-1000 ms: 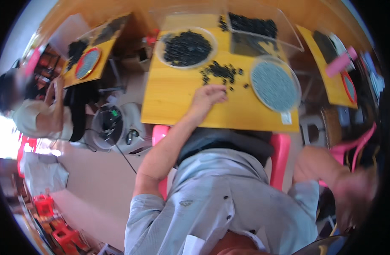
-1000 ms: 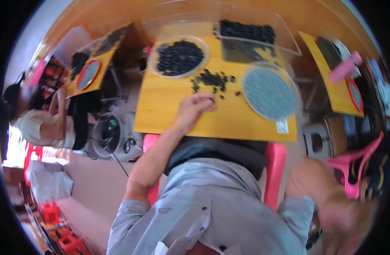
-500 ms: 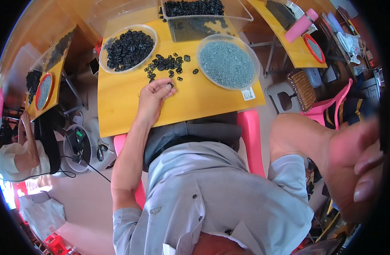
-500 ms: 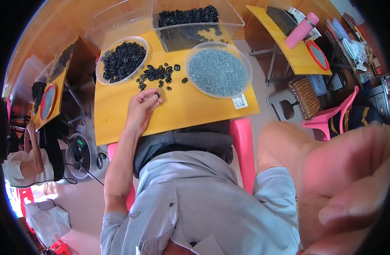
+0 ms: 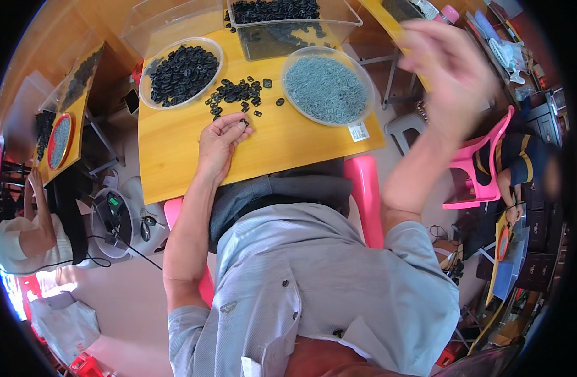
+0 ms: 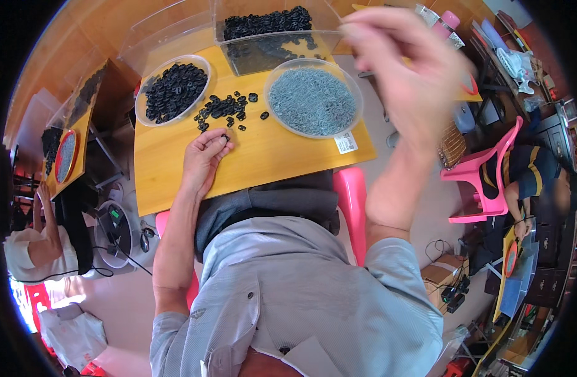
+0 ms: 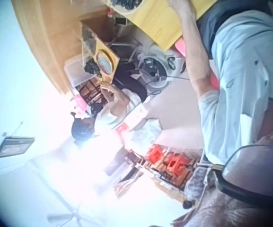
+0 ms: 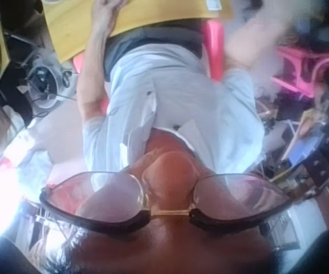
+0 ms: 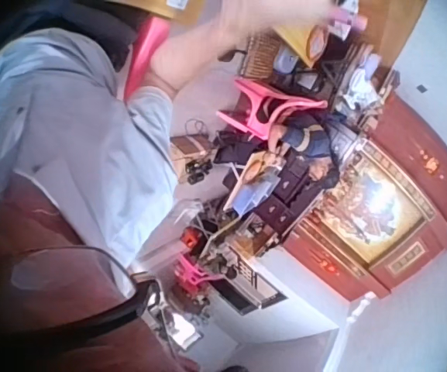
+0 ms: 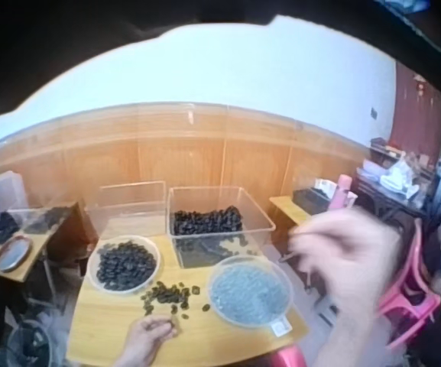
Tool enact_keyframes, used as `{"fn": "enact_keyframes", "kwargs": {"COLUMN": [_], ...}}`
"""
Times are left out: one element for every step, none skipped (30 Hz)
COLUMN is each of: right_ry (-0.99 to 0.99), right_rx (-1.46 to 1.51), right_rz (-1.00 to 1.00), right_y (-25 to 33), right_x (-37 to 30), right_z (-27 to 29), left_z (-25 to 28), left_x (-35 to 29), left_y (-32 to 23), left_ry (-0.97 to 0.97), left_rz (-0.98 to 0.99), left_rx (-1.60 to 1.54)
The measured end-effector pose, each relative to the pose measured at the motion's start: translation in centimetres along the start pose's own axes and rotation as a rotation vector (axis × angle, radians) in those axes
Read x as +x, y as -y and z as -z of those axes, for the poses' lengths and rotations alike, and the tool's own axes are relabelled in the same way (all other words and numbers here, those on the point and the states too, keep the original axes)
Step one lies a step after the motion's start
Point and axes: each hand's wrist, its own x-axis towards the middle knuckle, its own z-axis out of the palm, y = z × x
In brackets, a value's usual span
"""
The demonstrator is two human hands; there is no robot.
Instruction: Assembling small blue components into black plastic housings.
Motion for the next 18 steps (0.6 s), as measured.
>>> {"fn": "enact_keyframes", "kwargs": {"right_ry": [0.149,0.299,0.443,0.517,0.565,0.574,0.604,0.635,0.639,0.594,0.548,0.551,0.541,0.530,0.531,0.551,0.571,0.575], "right_rx": [-0.114,-0.254,-0.563,-0.754,-0.772,-0.831,-0.837,-0.840,-0.841,-0.851,-0.861,-0.862,-0.871,-0.881,-0.880,-0.874,-0.867,-0.866], "right_rz": [-0.201,-0.257,-0.275,-0.328,-0.480,-0.507,-0.522,-0.539,-0.539,-0.512,-0.486,-0.489,-0.470,-0.451,-0.450,-0.460,-0.470,-0.468], "right_y": [-3.1,-8.0,-11.6,-14.1,-16.5,-19.8,-21.6,-22.5,-23.5,-23.9,-24.2,-24.4,-24.4,-24.4,-24.3,-23.8,-23.5,-23.6], "right_x": [0.4,0.6,0.8,0.4,-0.1,-1.1,-1.9,-2.6,-3.0,-3.3,-3.6,-4.1,-4.1,-4.1,-4.0,-3.9,-3.8,-3.9], "right_z": [-0.5,-1.7,-2.8,-3.4,-3.7,-3.6,-3.8,-4.1,-4.4,-5.1,-5.5,-5.7,-6.0,-6.2,-6.2,-6.3,-6.4,-6.5], "left_z": [0.0,0.5,0.8,0.7,0.5,0.2,0.1,0.2,0.2,0.3,0.3,0.4,0.4,0.4,0.3,0.2,0.2,0.2], "left_x": [0.0,-0.5,-0.5,-0.5,-0.4,-0.3,-0.3,-0.2,-0.1,-0.1,-0.2,-0.3,-0.2,-0.2,-0.2,-0.3,-0.4,-0.4], "left_y": [0.0,-0.1,0.0,0.0,0.0,0.0,-0.1,-0.1,-0.1,-0.1,0.0,0.0,-0.1,-0.1,-0.2,-0.1,-0.2,-0.2], "left_ry": [-0.004,-0.028,-0.031,-0.025,-0.018,-0.020,-0.031,-0.034,-0.022,-0.011,-0.012,-0.014,-0.017,-0.018,-0.017,-0.020,-0.024,-0.023], "left_rz": [0.001,-0.016,-0.004,0.000,0.000,0.008,0.015,0.015,0.006,-0.001,0.003,0.004,0.000,-0.001,0.001,0.003,0.003,0.003], "left_rx": [0.011,0.008,-0.012,-0.019,-0.023,-0.014,-0.006,-0.008,-0.006,-0.003,-0.004,-0.005,-0.007,-0.008,0.000,0.006,0.004,0.003]}}
